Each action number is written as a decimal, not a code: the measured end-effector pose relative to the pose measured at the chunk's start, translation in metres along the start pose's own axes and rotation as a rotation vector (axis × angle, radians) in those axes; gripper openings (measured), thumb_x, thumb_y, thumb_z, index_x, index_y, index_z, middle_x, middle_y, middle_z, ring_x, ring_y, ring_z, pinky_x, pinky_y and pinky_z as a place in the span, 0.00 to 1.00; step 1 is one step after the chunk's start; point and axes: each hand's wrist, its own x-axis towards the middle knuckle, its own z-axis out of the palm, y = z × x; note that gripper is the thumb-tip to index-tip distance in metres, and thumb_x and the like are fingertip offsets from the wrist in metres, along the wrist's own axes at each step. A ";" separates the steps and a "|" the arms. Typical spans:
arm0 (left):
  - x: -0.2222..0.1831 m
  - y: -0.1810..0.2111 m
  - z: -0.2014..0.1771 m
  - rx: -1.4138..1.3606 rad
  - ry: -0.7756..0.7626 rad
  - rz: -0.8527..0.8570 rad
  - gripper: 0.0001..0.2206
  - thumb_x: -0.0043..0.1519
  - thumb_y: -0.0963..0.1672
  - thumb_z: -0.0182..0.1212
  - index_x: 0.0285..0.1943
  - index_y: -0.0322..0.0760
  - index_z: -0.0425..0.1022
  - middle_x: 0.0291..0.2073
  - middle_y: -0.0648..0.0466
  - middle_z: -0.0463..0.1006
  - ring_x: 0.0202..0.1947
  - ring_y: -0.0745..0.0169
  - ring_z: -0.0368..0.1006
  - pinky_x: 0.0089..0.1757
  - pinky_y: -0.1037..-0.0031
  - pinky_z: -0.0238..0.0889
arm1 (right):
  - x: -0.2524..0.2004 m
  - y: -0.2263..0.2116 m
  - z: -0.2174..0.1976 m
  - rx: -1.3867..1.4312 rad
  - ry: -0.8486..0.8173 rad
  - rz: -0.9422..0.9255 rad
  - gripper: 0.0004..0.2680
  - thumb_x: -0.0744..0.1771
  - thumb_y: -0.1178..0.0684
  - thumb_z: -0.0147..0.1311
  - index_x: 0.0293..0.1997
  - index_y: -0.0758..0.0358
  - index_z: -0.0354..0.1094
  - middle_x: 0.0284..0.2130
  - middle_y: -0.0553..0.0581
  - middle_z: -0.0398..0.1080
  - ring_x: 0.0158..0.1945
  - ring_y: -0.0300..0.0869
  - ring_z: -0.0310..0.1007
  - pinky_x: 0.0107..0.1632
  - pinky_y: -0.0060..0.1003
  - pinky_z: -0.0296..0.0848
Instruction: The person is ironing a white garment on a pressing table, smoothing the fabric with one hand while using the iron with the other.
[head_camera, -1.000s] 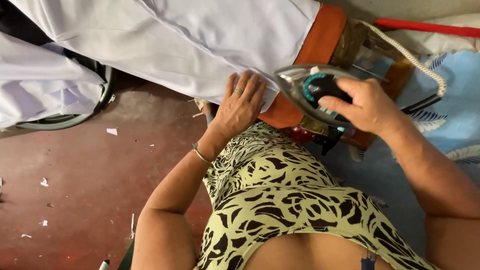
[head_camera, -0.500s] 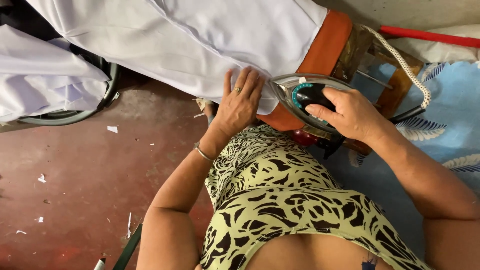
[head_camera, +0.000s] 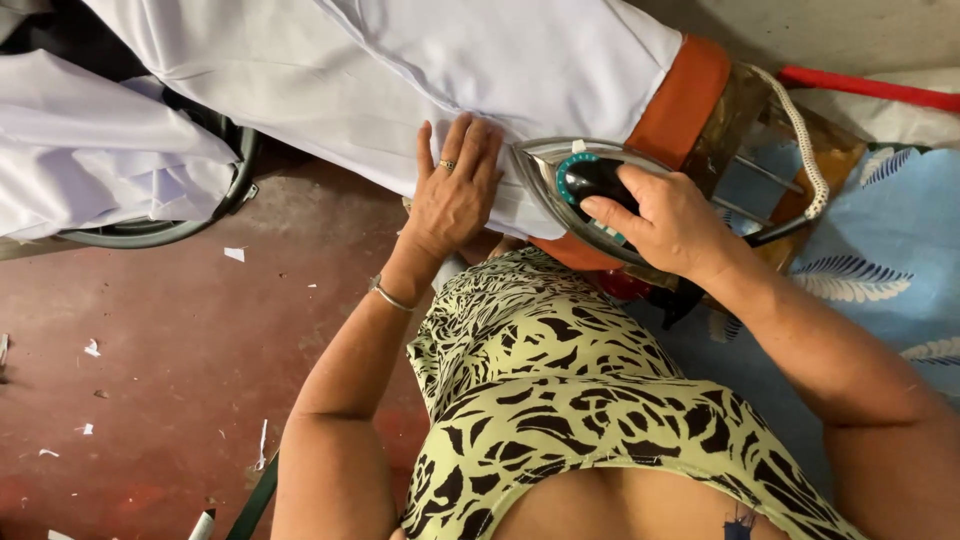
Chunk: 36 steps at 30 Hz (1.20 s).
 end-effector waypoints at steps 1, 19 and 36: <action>0.001 -0.004 -0.001 0.001 0.000 -0.003 0.21 0.75 0.50 0.43 0.70 0.33 0.67 0.63 0.40 0.67 0.70 0.39 0.58 0.65 0.36 0.38 | 0.004 -0.003 0.000 -0.001 -0.002 -0.002 0.20 0.72 0.38 0.55 0.26 0.59 0.54 0.13 0.59 0.58 0.18 0.51 0.61 0.23 0.39 0.60; 0.001 -0.029 -0.008 -0.014 0.089 0.074 0.17 0.74 0.46 0.44 0.69 0.37 0.69 0.60 0.42 0.70 0.64 0.41 0.65 0.62 0.43 0.50 | 0.001 -0.011 -0.010 0.258 0.065 0.083 0.17 0.70 0.47 0.60 0.21 0.59 0.59 0.09 0.52 0.62 0.17 0.43 0.67 0.22 0.33 0.62; 0.047 -0.062 -0.039 -0.280 0.133 -0.109 0.10 0.72 0.42 0.48 0.53 0.35 0.76 0.52 0.51 0.78 0.51 0.46 0.66 0.49 0.56 0.54 | 0.027 -0.039 -0.005 0.080 -0.124 0.147 0.18 0.71 0.39 0.50 0.31 0.65 0.57 0.16 0.56 0.59 0.19 0.46 0.59 0.27 0.43 0.55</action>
